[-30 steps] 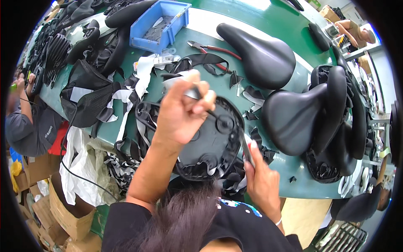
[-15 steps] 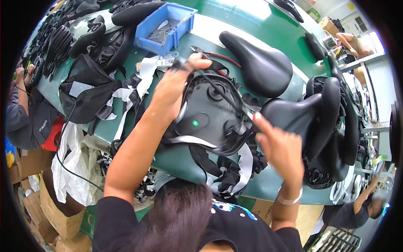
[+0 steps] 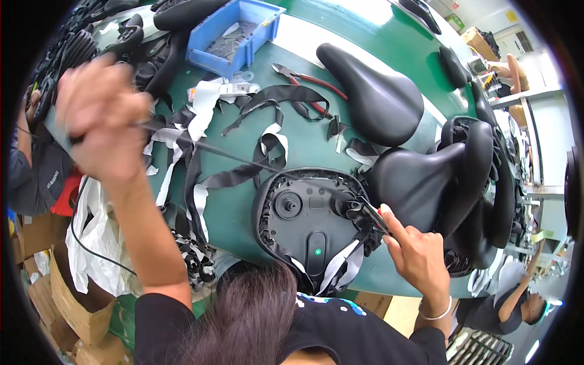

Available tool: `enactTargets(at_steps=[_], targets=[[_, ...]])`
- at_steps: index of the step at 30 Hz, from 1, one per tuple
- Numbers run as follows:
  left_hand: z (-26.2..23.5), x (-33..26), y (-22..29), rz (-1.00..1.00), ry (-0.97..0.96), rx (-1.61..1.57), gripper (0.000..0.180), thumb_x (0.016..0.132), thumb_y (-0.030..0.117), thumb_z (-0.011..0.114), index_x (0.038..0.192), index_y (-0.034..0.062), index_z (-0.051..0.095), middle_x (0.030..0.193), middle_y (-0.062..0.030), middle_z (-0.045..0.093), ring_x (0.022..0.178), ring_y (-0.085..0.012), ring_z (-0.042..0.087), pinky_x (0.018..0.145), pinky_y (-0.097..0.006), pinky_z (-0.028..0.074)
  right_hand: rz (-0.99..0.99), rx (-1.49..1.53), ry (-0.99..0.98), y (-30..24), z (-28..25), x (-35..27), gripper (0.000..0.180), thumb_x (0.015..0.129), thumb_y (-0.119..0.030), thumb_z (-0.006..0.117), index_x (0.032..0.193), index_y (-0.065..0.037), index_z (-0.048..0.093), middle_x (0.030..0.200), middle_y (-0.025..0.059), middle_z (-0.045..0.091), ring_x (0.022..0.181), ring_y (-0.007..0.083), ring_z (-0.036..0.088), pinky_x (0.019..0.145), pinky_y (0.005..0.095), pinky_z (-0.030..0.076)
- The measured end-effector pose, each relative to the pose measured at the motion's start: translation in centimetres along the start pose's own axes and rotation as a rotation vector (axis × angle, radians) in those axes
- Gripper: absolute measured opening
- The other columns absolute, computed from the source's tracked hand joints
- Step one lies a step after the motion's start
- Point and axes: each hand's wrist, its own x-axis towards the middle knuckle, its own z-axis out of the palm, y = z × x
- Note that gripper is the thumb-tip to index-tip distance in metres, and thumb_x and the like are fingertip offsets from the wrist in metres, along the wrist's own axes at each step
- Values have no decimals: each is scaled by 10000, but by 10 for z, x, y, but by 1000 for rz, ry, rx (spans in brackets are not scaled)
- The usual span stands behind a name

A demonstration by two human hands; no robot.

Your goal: The person uses a red utility knife to trim excess black fabric and white foam from the underside of bicycle seats. They repeatedly cut around the edges, peel away the material, and discard the scraps onto the green workbench. The person handles multiple seats one at a time, rotating them to access different areas.

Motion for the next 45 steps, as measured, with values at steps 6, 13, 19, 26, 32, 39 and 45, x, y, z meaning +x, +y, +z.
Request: enactTargets(at_steps=[6, 13, 19, 26, 32, 39, 45], targets=[[11, 28, -135, -441, -734, 1629, 306, 834, 252, 651, 986, -14, 652, 1020, -128, 595, 1023, -261, 503, 846, -385, 425, -30, 245, 71, 15, 4, 4, 515, 836, -184, 640, 1335, -167, 517, 645, 105, 578, 510, 297, 550, 481, 385, 401], [61, 55, -184, -370, 377, 378, 314, 982, 297, 494, 794, 48, 529, 610, -13, 457, 487, -93, 423, 437, -249, 339, 100, 227, 107, -2, 34, -28, 572, 791, -132, 688, 1335, -117, 512, 771, 146, 662, 560, 303, 601, 511, 350, 448], [62, 49, -139, 705, 1077, 832, 285, 897, 204, 551, 661, 65, 473, 668, -50, 474, 572, -147, 448, 509, -300, 375, 588, 1424, 44, -57, 65, -73, 536, 918, -142, 574, 1414, -89, 376, 898, 83, 670, 587, 101, 597, 483, 275, 477], [11, -41, -125, -329, 411, 2446, 539, 830, 398, 688, 1240, 70, 563, 1441, -264, 335, 1310, -396, 385, 1037, -410, 365, 476, 1599, 363, -58, 75, -30, 724, 827, -72, 672, 1418, 19, 264, 1184, 145, 545, 939, 157, 564, 835, 299, 481], [5, -29, -125, -792, 130, 1525, 381, 829, 363, 709, 921, -5, 678, 780, -74, 664, 727, -235, 626, 697, -359, 490, 222, 1368, 514, -48, 63, 43, 721, 770, -127, 750, 1368, -37, 357, 948, 65, 600, 763, 119, 552, 745, 281, 480], [-39, 52, -104, -709, 580, 504, 478, 915, 407, 604, 1087, -38, 622, 1011, -118, 680, 862, -182, 668, 770, -305, 544, 338, 1376, 889, 71, 7, 124, 343, 829, -130, 642, 1124, 29, 569, 955, 52, 592, 863, 126, 546, 804, 239, 421], [-39, 79, -178, -719, 186, 952, 512, 968, 497, 462, 1040, 22, 639, 964, -52, 625, 713, -116, 530, 674, -277, 451, 380, 1766, 570, 125, 29, 174, 401, 782, -71, 669, 1173, -10, 601, 1055, 12, 557, 928, 96, 515, 833, 218, 392]])
